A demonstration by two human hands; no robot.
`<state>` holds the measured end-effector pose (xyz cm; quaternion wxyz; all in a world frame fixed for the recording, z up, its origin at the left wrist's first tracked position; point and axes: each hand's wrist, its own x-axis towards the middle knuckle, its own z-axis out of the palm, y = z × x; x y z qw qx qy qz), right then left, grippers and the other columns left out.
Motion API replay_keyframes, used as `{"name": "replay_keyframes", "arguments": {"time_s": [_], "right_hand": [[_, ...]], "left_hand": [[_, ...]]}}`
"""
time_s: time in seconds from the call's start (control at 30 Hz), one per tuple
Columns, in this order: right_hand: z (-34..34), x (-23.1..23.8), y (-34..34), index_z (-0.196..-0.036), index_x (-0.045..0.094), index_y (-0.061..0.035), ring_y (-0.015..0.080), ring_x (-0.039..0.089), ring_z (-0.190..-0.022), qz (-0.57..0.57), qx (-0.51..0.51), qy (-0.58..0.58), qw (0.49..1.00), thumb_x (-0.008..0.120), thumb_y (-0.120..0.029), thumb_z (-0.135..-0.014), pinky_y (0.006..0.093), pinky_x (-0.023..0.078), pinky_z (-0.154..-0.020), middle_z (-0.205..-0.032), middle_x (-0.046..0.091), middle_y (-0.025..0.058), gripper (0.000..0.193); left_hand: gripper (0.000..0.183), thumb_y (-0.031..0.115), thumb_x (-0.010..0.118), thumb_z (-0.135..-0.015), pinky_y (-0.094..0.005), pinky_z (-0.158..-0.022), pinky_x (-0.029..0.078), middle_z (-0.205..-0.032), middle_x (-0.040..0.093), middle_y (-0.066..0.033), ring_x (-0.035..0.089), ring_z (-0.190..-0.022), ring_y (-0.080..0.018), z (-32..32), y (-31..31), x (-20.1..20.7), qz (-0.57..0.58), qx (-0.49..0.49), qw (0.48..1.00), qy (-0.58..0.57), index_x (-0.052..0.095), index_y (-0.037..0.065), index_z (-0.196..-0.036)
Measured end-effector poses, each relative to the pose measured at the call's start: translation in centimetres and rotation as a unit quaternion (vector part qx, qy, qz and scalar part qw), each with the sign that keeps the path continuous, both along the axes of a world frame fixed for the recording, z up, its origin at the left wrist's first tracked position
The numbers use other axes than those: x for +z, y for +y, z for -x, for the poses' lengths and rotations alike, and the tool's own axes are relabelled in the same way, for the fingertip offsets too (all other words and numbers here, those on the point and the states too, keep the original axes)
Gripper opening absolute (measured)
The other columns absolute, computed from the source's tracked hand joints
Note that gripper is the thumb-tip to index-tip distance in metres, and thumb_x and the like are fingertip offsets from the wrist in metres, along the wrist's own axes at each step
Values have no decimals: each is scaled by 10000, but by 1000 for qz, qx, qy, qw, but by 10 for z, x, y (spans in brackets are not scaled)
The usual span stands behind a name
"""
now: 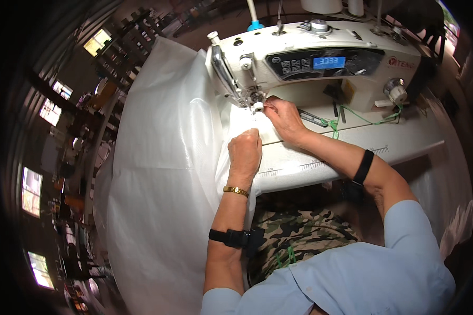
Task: Sewing large white plastic or synthetic fabric sheets using an industrial sewing machine.
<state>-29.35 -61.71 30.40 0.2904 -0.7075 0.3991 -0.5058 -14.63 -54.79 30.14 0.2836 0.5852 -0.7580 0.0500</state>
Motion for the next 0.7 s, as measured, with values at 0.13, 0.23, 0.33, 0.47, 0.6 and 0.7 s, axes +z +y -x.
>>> {"name": "replay_keyframes", "arguments": {"time_s": [0.13, 0.23, 0.33, 0.47, 0.6, 0.7], "right_hand": [[0, -1, -5, -942, 657, 41, 203, 530, -661, -11, 4, -35, 999, 596, -169, -943, 354, 461, -669, -730, 614, 155, 219], [1, -1, -5, -938, 679, 37, 301, 589, -705, -38, 5, -39, 998, 607, -197, -943, 394, 477, -718, -804, 663, 217, 245], [0, -1, -5, -930, 667, 46, 172, 519, -684, -33, 10, -74, 997, 607, -178, -943, 336, 461, -684, -741, 623, 144, 233], [1, -3, -6, -935, 687, 36, 225, 578, -687, -28, 11, -76, 997, 634, -209, -938, 377, 474, -707, -784, 672, 188, 251], [2, -4, -7, -898, 677, 32, 294, 602, -691, -35, -3, -31, 999, 632, -203, -934, 399, 473, -702, -803, 675, 198, 242], [3, -4, -4, -863, 654, 30, 379, 613, -715, 19, -10, 39, 999, 626, -199, -931, 433, 478, -704, -808, 673, 209, 241]], "left_hand": [[44, 33, 637, -821, -457, -663, 497, -748, 653, -185, 646, -704, -366, 2, -1, 0, -7, 8, 1000, 12, 635, -6, -800], [45, 33, 634, -822, -447, -662, 504, -753, 660, -185, 654, -707, -358, 2, 0, 0, -7, 12, 1000, -8, 656, -6, -824], [75, 37, 630, -820, -434, -659, 509, -762, 669, -183, 661, -704, -348, 3, 9, -1, -5, 7, 1000, 18, 682, -2, -857], [105, 42, 626, -817, -423, -664, 515, -765, 676, -180, 664, -697, -344, 3, 26, -4, -23, 23, 999, 14, 699, 4, -883], [109, 46, 622, -816, -423, -677, 521, -764, 682, -182, 670, -700, -344, 1, 24, -5, -29, 20, 999, 22, 699, 0, -878], [110, 45, 619, -816, -431, -683, 523, -763, 684, -190, 673, -707, -349, -2, 13, -6, -12, 20, 999, 22, 699, -3, -873]]}}
